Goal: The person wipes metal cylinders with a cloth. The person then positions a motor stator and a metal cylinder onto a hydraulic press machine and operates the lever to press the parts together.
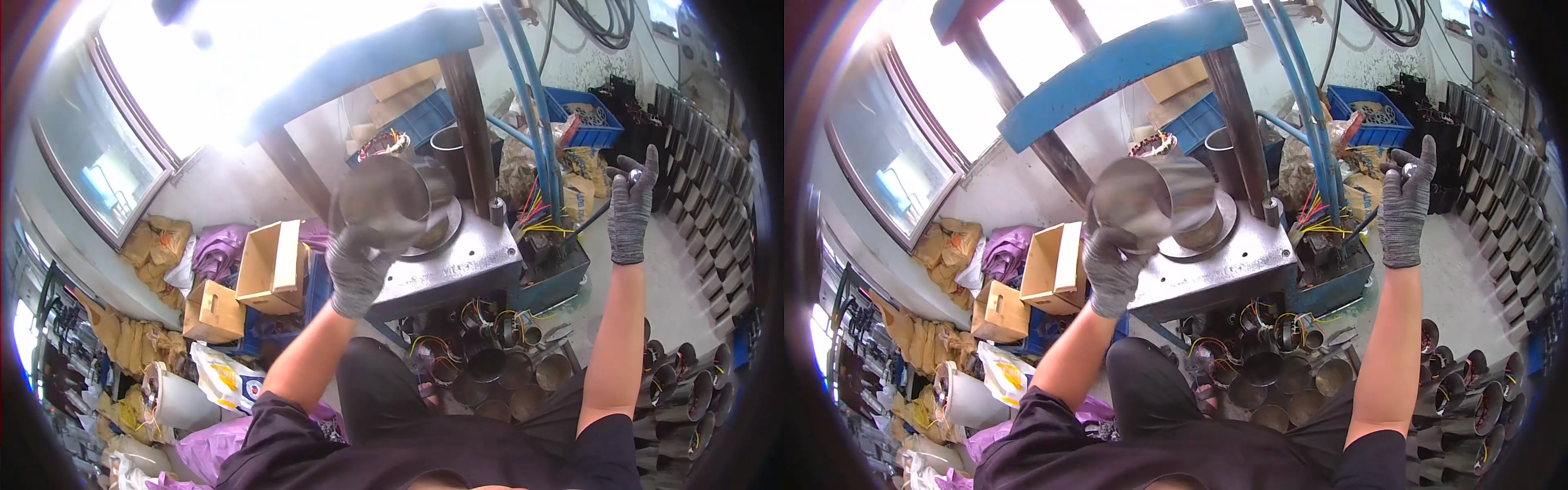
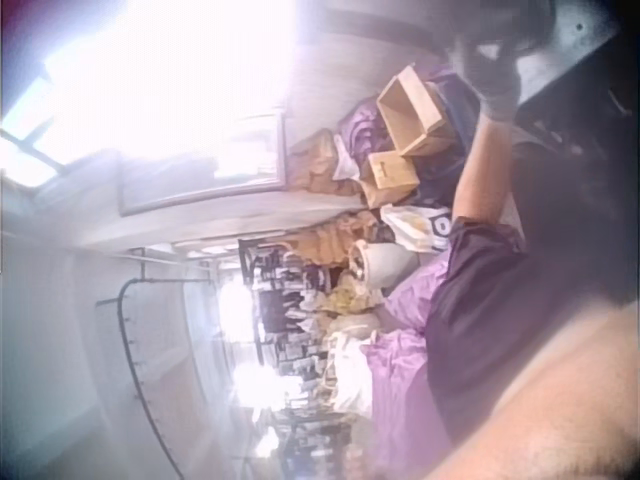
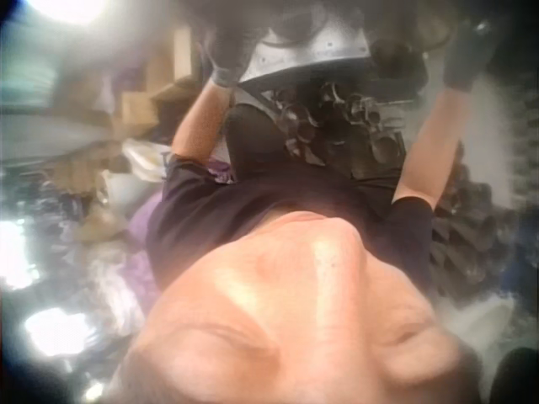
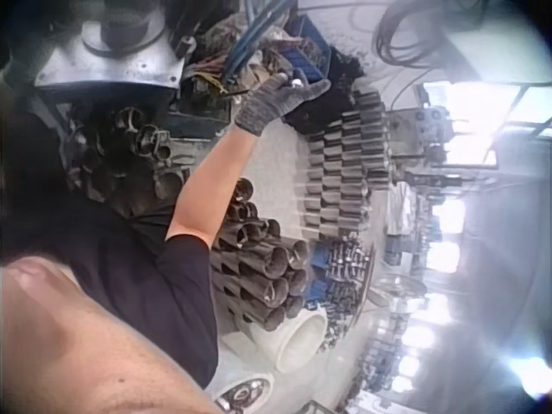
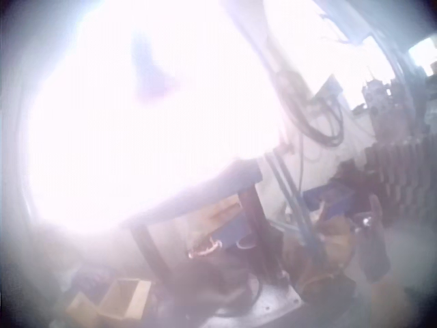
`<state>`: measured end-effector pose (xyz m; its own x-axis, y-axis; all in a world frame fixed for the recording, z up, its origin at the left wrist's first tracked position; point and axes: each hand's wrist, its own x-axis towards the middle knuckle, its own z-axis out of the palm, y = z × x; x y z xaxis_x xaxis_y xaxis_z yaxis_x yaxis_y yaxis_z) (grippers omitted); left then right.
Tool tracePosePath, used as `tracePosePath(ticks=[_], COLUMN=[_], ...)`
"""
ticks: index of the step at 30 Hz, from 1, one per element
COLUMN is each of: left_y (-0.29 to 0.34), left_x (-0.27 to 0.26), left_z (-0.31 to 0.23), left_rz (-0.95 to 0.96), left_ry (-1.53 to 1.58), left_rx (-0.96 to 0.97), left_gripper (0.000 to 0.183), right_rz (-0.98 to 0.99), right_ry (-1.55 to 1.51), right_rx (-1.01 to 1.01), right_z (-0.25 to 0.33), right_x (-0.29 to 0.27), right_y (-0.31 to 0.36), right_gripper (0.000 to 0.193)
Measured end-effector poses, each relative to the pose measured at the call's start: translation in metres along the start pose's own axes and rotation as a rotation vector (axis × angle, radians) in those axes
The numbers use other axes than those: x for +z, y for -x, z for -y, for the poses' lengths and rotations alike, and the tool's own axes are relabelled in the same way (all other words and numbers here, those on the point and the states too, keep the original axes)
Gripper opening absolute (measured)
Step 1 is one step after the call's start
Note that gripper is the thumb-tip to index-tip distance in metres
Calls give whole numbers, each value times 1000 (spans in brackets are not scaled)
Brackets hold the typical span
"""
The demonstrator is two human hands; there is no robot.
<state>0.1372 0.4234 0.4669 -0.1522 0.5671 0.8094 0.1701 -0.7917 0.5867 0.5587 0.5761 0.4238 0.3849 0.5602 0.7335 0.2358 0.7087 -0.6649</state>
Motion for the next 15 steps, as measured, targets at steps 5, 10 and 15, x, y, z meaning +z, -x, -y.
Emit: tracePosePath(ticks=[5,10,15], left_y=[-62,-96,-128], left_x=[3,19,18], left_z=[-6,2,18], left_rz=[140,245,360], left_ry=[-306,-363,-494], left_rx=[9,38,91], left_gripper=[61,54,92], right_rz=[-9,2,7], right_ry=[14,-3,29], right_rx=[8,21,16], right_z=[2,2,4], right_x=[2,-2,-7], right_y=[2,3,6], right_gripper=[80,82,86])
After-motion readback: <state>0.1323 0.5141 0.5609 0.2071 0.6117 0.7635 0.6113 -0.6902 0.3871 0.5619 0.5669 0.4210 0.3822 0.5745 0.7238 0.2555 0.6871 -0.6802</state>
